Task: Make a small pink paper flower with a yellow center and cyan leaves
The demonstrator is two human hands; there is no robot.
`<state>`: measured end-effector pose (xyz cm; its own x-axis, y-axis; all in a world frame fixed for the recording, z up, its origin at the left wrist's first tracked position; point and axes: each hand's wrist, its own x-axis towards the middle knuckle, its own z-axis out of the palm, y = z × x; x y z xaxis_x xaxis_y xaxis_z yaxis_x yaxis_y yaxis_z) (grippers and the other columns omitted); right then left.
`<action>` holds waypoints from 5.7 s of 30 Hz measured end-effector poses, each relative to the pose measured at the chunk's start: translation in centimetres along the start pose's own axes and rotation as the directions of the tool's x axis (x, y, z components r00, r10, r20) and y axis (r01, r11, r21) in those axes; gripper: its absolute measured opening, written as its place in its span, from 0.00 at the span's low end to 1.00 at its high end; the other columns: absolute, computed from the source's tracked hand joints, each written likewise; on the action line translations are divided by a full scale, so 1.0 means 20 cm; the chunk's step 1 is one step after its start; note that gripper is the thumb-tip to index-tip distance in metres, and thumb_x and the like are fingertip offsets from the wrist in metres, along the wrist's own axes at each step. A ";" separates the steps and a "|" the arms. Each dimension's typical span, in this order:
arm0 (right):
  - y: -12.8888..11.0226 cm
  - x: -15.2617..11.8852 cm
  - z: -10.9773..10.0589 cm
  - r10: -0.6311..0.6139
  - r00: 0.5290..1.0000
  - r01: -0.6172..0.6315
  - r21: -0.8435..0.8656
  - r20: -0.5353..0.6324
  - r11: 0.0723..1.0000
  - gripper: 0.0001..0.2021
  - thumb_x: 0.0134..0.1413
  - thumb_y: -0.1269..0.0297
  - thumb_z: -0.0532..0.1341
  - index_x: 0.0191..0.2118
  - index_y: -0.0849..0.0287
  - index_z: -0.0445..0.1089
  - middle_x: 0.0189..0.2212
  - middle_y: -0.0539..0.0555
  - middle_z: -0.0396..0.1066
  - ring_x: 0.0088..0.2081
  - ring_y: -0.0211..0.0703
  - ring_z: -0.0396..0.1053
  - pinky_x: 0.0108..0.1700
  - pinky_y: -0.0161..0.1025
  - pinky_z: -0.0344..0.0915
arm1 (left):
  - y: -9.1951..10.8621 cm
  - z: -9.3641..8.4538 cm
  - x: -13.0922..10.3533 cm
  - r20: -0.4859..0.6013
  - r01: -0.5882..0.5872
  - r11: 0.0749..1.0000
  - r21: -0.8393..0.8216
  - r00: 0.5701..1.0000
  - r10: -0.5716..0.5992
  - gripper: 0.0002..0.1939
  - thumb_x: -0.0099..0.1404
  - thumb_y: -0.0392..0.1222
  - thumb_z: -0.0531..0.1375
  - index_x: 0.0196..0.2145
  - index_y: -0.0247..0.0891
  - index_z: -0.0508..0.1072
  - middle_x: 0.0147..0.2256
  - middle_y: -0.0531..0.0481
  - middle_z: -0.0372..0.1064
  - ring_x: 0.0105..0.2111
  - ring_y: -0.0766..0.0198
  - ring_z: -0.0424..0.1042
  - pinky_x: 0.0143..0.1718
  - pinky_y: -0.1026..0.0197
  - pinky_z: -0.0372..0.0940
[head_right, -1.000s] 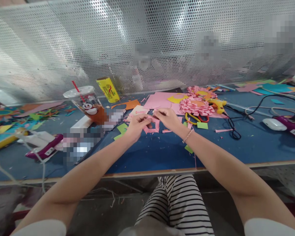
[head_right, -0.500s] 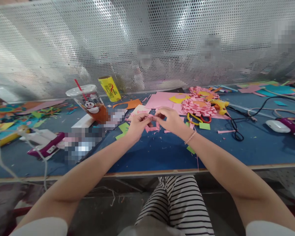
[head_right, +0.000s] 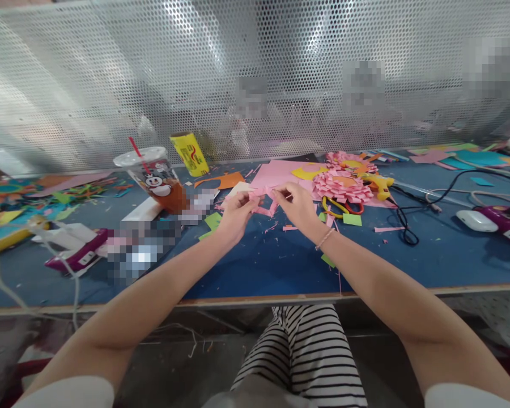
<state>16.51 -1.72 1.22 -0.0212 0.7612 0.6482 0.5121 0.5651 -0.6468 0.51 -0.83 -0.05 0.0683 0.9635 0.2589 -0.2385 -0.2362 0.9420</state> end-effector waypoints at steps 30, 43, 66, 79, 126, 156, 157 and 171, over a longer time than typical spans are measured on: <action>-0.06 -0.02 0.03 0.047 0.985 -0.081 0.201 0.167 0.976 0.03 0.46 0.69 0.58 0.28 0.60 0.68 0.27 0.52 0.70 0.29 0.36 0.67 0.32 0.36 0.64 | 0.04 0.00 -0.04 0.119 -0.145 0.931 0.334 0.987 0.111 0.08 0.53 0.41 0.61 0.22 0.35 0.67 0.21 0.55 0.61 0.22 0.72 0.59 0.24 0.66 0.55; -0.01 -0.01 0.07 0.271 0.848 -0.523 0.635 0.456 0.569 0.11 0.41 0.59 0.64 0.25 0.59 0.63 0.22 0.46 0.62 0.22 0.31 0.61 0.27 0.33 0.63 | 0.07 0.02 -0.05 0.143 -0.179 0.893 0.414 0.981 0.130 0.07 0.53 0.40 0.60 0.22 0.35 0.68 0.20 0.56 0.56 0.23 0.72 0.55 0.26 0.66 0.51; -0.04 -0.03 0.09 0.235 0.904 -0.404 0.531 0.357 0.745 0.12 0.45 0.55 0.62 0.28 0.60 0.65 0.21 0.46 0.62 0.20 0.29 0.57 0.21 0.30 0.55 | 0.04 0.03 -0.05 0.010 -0.045 0.962 0.269 0.999 0.044 0.09 0.49 0.36 0.62 0.17 0.35 0.64 0.18 0.56 0.57 0.22 0.71 0.58 0.25 0.65 0.53; -0.03 -0.03 0.12 0.313 0.878 -0.476 0.586 0.363 0.655 0.11 0.45 0.55 0.61 0.26 0.58 0.63 0.20 0.46 0.61 0.19 0.31 0.57 0.22 0.31 0.54 | 0.02 0.03 -0.05 0.084 -0.071 0.972 0.225 0.995 0.054 0.11 0.53 0.42 0.61 0.20 0.35 0.64 0.19 0.56 0.57 0.23 0.72 0.59 0.27 0.66 0.56; -0.07 -0.02 0.06 0.350 0.832 -0.555 0.646 0.430 0.524 0.09 0.39 0.62 0.64 0.23 0.60 0.65 0.20 0.46 0.63 0.22 0.30 0.60 0.24 0.31 0.57 | 0.04 0.02 -0.04 0.161 -0.157 0.932 0.327 0.981 0.109 0.08 0.54 0.42 0.60 0.23 0.35 0.70 0.20 0.55 0.62 0.22 0.72 0.59 0.25 0.66 0.52; -0.03 -0.01 0.04 0.132 0.974 -0.178 0.261 0.187 0.949 0.08 0.49 0.60 0.57 0.26 0.59 0.63 0.22 0.48 0.61 0.24 0.33 0.56 0.27 0.34 0.54 | 0.06 0.02 -0.01 0.215 0.171 0.983 -0.061 0.964 -0.154 0.14 0.55 0.46 0.54 0.24 0.33 0.72 0.24 0.46 0.70 0.27 0.63 0.69 0.28 0.61 0.64; -0.03 -0.01 0.04 0.139 0.976 -0.181 0.268 0.168 0.946 0.08 0.49 0.60 0.57 0.27 0.59 0.63 0.22 0.48 0.62 0.24 0.33 0.56 0.27 0.34 0.54 | 0.07 0.01 -0.01 0.204 0.229 0.971 -0.067 0.956 -0.211 0.14 0.55 0.47 0.54 0.25 0.34 0.72 0.25 0.46 0.70 0.27 0.63 0.69 0.28 0.60 0.64; 0.06 0.01 0.06 0.208 0.970 -0.231 0.220 0.125 0.948 0.14 0.53 0.53 0.51 0.30 0.58 0.64 0.25 0.49 0.63 0.27 0.37 0.60 0.31 0.36 0.57 | 0.02 -0.03 0.03 0.061 0.091 0.979 0.184 0.993 -0.103 0.16 0.46 0.39 0.65 0.35 0.36 0.69 0.26 0.53 0.68 0.26 0.69 0.67 0.25 0.66 0.62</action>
<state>16.14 -0.52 0.15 -0.0220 0.8956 0.4442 0.3016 0.4296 -0.8512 -0.08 -0.31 0.31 0.1514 0.9733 0.1725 -0.0493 -0.1669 0.9847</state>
